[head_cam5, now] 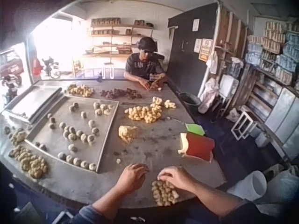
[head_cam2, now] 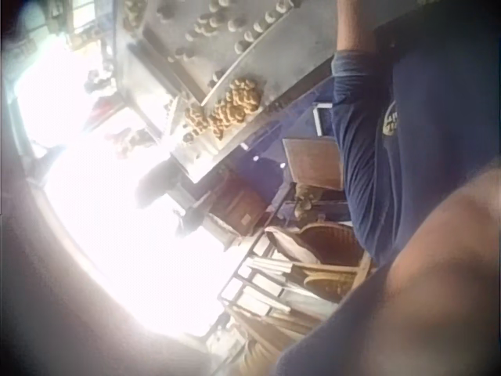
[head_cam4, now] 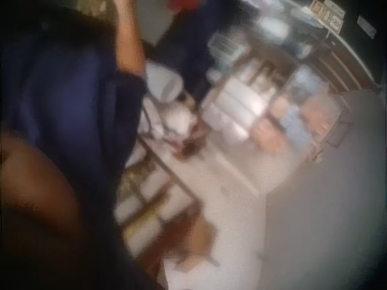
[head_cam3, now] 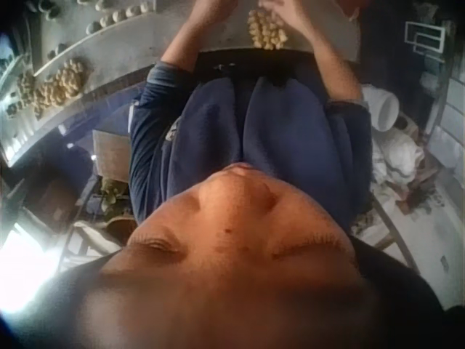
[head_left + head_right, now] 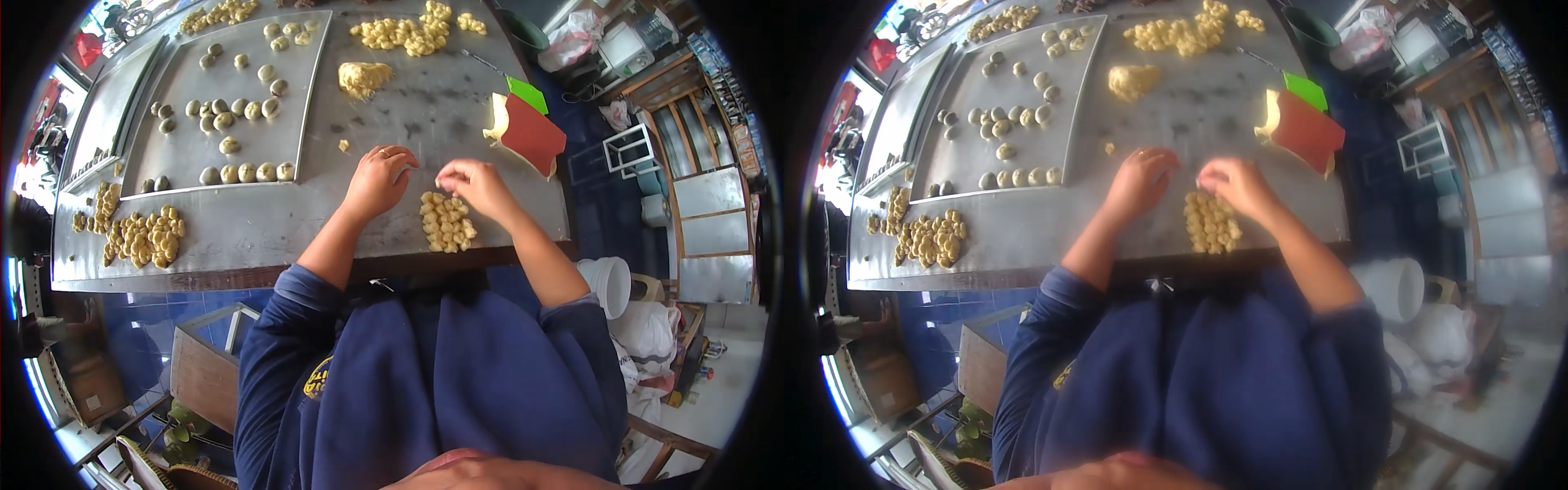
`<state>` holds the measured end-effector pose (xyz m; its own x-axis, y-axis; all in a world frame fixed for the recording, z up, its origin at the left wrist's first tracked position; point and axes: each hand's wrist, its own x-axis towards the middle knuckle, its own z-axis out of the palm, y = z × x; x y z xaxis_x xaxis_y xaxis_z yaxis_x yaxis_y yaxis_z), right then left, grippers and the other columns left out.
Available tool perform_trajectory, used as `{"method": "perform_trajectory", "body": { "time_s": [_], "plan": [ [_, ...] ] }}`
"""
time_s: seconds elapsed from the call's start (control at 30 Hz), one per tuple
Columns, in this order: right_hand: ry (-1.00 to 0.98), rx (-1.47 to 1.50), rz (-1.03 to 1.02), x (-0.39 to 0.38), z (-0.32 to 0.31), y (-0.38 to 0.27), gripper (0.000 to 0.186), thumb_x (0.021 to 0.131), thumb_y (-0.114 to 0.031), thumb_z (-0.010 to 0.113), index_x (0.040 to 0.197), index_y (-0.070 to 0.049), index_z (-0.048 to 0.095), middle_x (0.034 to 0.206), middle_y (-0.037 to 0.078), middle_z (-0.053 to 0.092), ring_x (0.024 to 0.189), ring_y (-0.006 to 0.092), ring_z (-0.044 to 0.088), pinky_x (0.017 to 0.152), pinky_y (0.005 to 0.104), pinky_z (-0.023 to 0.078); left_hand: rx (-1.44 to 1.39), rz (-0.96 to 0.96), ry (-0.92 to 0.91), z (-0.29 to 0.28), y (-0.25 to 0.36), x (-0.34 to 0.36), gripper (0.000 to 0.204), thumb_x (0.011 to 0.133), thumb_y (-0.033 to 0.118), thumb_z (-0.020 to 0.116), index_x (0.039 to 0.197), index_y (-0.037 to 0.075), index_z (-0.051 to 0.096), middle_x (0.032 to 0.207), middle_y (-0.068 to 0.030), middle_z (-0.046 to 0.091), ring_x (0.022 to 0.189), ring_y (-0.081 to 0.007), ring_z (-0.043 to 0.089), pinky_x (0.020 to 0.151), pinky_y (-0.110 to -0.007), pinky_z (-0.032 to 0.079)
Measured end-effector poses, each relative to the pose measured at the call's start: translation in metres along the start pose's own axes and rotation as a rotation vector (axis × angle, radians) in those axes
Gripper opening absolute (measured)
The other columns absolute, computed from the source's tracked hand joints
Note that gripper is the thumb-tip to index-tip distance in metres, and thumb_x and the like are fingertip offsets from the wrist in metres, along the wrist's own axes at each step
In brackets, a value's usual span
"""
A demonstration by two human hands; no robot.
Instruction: The person shapes pieces of dough by hand on a metal table, rolling a long piece of dough and then pinching off and twisting smaller sections to form specific shapes.
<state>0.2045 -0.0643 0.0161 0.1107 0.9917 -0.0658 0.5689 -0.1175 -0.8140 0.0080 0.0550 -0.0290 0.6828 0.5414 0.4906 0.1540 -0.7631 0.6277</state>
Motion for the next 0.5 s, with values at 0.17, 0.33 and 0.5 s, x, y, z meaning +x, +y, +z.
{"method": "perform_trajectory", "body": {
  "time_s": [0.17, 0.33, 0.5],
  "plan": [
    [0.209, -0.371, -0.263, -0.029, 0.028, -0.011, 0.014, 0.084, -0.012, 0.069, 0.094, -0.005, 0.064, 0.091, 0.013, 0.068, 0.087, 0.0341, 0.065, 0.074, 0.0417, 0.051, -0.016, 0.094, -0.128, 0.01, 0.002, -0.005, 0.022, 0.079, 0.007, 0.066, 0.1, 0.01, 0.07, 0.109, -0.0066, 0.068, 0.107, -0.0287, 0.06, 0.094, -0.041, 0.047],
    [0.251, -0.616, -0.417, -0.021, 0.049, 0.012, 0.009, 0.082, -0.007, 0.068, 0.09, -0.003, 0.064, 0.091, 0.007, 0.061, 0.088, 0.0276, 0.057, 0.077, 0.0384, 0.05, -0.031, 0.125, -0.166, 0.011, 0.002, -0.005, 0.027, 0.078, 0.008, 0.067, 0.104, 0.012, 0.07, 0.107, -0.0071, 0.068, 0.107, -0.0292, 0.06, 0.095, -0.041, 0.046],
    [0.23, -0.445, -0.293, -0.028, 0.04, -0.014, 0.011, 0.082, -0.006, 0.067, 0.092, -0.003, 0.063, 0.091, 0.01, 0.062, 0.087, 0.031, 0.06, 0.076, 0.0416, 0.05, -0.075, 0.016, -0.308, 0.003, 0.011, -0.007, 0.031, 0.075, 0.01, 0.069, 0.107, 0.012, 0.069, 0.098, -0.0096, 0.069, 0.103, -0.031, 0.06, 0.092, -0.042, 0.047]
  ]
}}
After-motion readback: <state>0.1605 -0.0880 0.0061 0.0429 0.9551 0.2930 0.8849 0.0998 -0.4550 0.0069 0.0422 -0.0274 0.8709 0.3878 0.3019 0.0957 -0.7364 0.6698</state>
